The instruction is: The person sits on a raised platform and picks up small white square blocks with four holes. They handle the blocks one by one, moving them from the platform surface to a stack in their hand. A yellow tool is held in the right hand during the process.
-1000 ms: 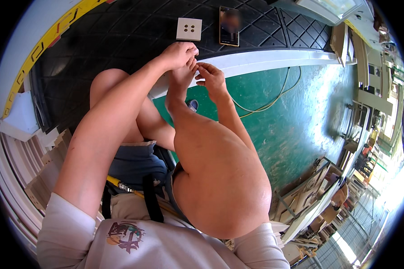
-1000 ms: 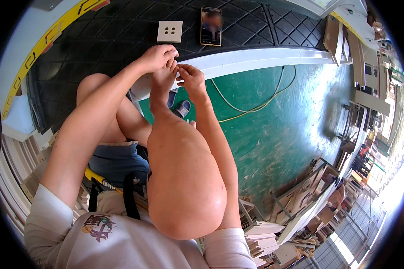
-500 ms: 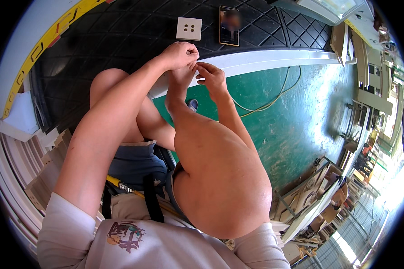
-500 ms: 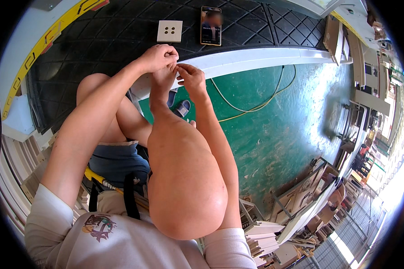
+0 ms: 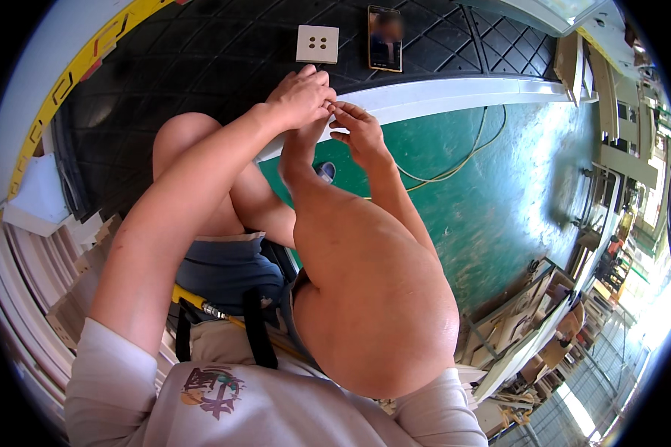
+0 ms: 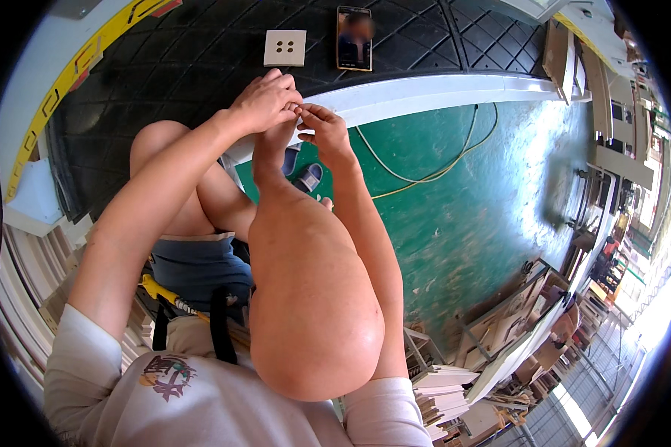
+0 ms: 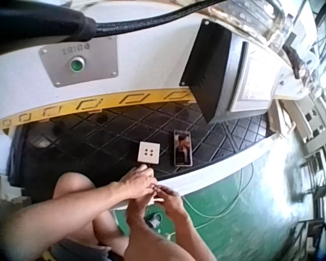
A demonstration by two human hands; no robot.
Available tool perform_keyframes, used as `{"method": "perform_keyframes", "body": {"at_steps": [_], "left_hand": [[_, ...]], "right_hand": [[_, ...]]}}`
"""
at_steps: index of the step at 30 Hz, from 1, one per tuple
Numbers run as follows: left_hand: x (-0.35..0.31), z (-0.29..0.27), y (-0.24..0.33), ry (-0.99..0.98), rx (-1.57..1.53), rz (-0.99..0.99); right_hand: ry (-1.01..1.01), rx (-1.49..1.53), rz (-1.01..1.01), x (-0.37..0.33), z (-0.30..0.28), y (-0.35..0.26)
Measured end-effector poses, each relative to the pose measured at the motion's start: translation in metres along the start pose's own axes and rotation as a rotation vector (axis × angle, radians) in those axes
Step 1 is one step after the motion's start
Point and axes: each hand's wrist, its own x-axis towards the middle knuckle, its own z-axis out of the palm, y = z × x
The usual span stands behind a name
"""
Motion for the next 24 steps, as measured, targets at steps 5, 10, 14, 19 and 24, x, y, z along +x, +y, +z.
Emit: {"method": "perform_keyframes", "body": {"at_steps": [5, 10, 14, 19, 24], "left_hand": [[0.000, 0.002, 0.001, 0.004, 0.026, 0.000], [-0.003, 0.003, 0.004, 0.047, 0.025, -0.010], [-0.003, 0.003, 0.005, 0.036, 0.013, -0.022], [0.000, 0.004, -0.002, -0.004, -0.070, -0.038], [0.010, 0.005, -0.019, -0.173, -0.057, -0.056]], "right_hand": [[-0.005, 0.037, 0.022, -0.003, 0.003, -0.002], [0.011, 0.060, 0.019, -0.002, 0.002, -0.001], [0.026, 0.063, 0.020, -0.001, 0.001, 0.001], [0.015, 0.066, 0.020, -0.003, 0.002, 0.000], [-0.010, 0.102, 0.018, -0.003, 0.003, 0.006]]}}
